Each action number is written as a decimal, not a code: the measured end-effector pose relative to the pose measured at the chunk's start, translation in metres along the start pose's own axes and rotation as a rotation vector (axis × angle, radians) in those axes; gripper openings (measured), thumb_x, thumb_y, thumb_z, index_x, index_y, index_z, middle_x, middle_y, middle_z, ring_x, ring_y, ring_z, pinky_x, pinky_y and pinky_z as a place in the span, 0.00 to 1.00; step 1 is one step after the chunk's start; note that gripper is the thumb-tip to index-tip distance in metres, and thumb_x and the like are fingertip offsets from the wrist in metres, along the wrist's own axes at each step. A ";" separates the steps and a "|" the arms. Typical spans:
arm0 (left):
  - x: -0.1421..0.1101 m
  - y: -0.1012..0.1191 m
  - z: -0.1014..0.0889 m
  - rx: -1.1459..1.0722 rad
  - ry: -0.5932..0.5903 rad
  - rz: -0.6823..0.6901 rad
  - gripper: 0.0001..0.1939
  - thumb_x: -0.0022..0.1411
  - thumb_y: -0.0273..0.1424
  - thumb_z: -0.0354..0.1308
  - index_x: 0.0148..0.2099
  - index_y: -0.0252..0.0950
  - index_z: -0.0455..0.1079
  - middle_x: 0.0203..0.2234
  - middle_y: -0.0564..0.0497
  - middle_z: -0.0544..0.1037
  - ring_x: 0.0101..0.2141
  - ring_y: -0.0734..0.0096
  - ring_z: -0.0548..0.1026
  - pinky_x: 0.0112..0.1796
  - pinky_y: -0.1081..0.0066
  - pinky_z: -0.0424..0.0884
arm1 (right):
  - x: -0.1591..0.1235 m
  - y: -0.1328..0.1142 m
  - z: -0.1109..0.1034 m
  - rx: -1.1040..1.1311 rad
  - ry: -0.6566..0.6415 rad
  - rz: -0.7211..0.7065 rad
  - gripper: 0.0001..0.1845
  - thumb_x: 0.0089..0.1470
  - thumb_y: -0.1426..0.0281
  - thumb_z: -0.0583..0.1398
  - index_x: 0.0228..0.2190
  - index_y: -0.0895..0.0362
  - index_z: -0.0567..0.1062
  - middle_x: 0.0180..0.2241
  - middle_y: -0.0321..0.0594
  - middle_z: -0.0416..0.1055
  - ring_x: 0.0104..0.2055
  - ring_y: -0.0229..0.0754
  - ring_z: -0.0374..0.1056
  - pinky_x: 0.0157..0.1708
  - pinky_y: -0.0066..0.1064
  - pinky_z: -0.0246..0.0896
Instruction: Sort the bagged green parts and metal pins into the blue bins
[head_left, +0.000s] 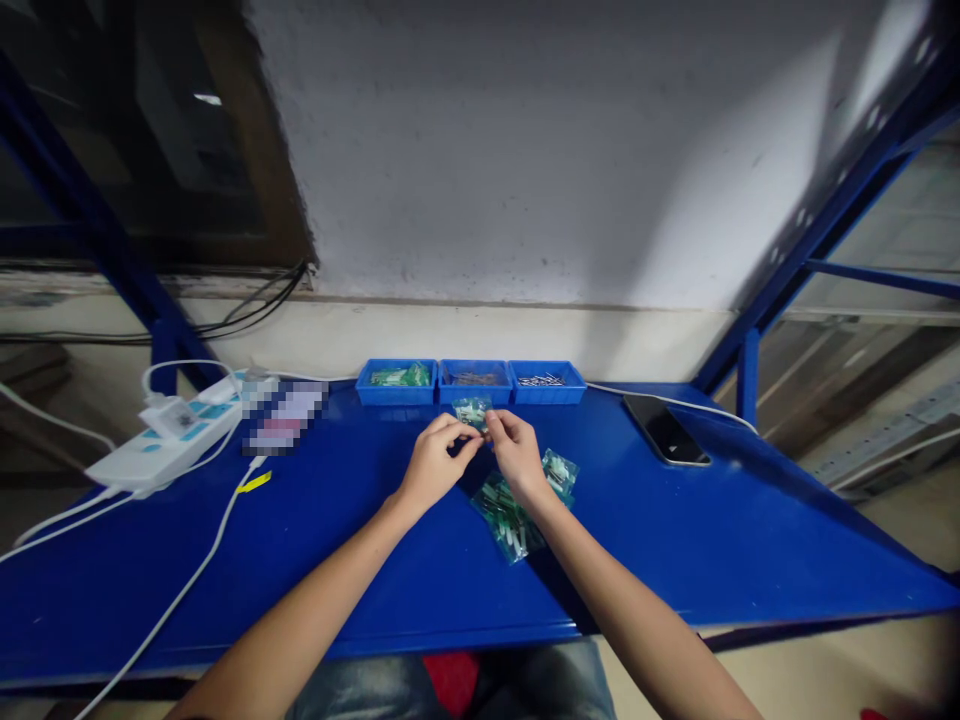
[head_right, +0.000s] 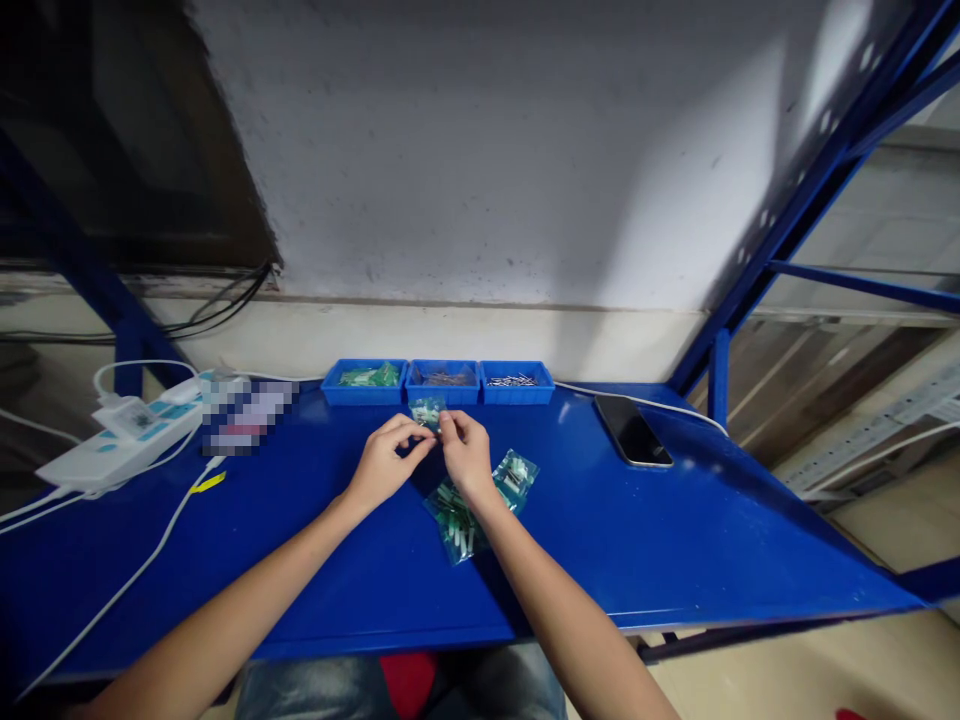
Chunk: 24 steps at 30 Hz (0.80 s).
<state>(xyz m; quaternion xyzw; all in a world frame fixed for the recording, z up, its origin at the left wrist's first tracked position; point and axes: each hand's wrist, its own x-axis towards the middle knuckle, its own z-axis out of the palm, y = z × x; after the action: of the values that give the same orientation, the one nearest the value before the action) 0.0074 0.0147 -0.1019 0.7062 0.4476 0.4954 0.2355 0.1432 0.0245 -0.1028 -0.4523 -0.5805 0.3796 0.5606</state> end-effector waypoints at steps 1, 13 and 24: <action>0.001 -0.001 0.000 -0.082 -0.015 -0.099 0.12 0.57 0.39 0.57 0.32 0.36 0.75 0.27 0.50 0.71 0.29 0.69 0.69 0.31 0.71 0.62 | 0.000 -0.002 0.000 -0.008 0.007 -0.022 0.19 0.54 0.56 0.54 0.29 0.58 0.74 0.24 0.35 0.67 0.27 0.37 0.61 0.27 0.27 0.54; 0.013 -0.002 -0.017 -0.759 0.048 -0.636 0.18 0.47 0.42 0.63 0.35 0.32 0.72 0.26 0.50 0.73 0.24 0.76 0.68 0.22 0.77 0.58 | -0.002 -0.002 -0.002 -0.217 -0.094 -0.108 0.16 0.49 0.74 0.55 0.37 0.53 0.79 0.35 0.40 0.64 0.36 0.39 0.64 0.34 0.29 0.60; 0.000 -0.012 0.002 -0.240 -0.128 -0.141 0.18 0.48 0.29 0.64 0.43 0.36 0.69 0.27 0.54 0.68 0.26 0.75 0.67 0.26 0.76 0.63 | 0.001 -0.003 0.000 0.054 -0.145 0.125 0.21 0.48 0.54 0.58 0.22 0.60 0.74 0.18 0.34 0.65 0.22 0.35 0.59 0.24 0.26 0.54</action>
<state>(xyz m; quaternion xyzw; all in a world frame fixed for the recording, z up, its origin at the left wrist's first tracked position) 0.0042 0.0210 -0.1117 0.6701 0.4175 0.4816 0.3805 0.1435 0.0245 -0.1000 -0.4438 -0.5799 0.4610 0.5043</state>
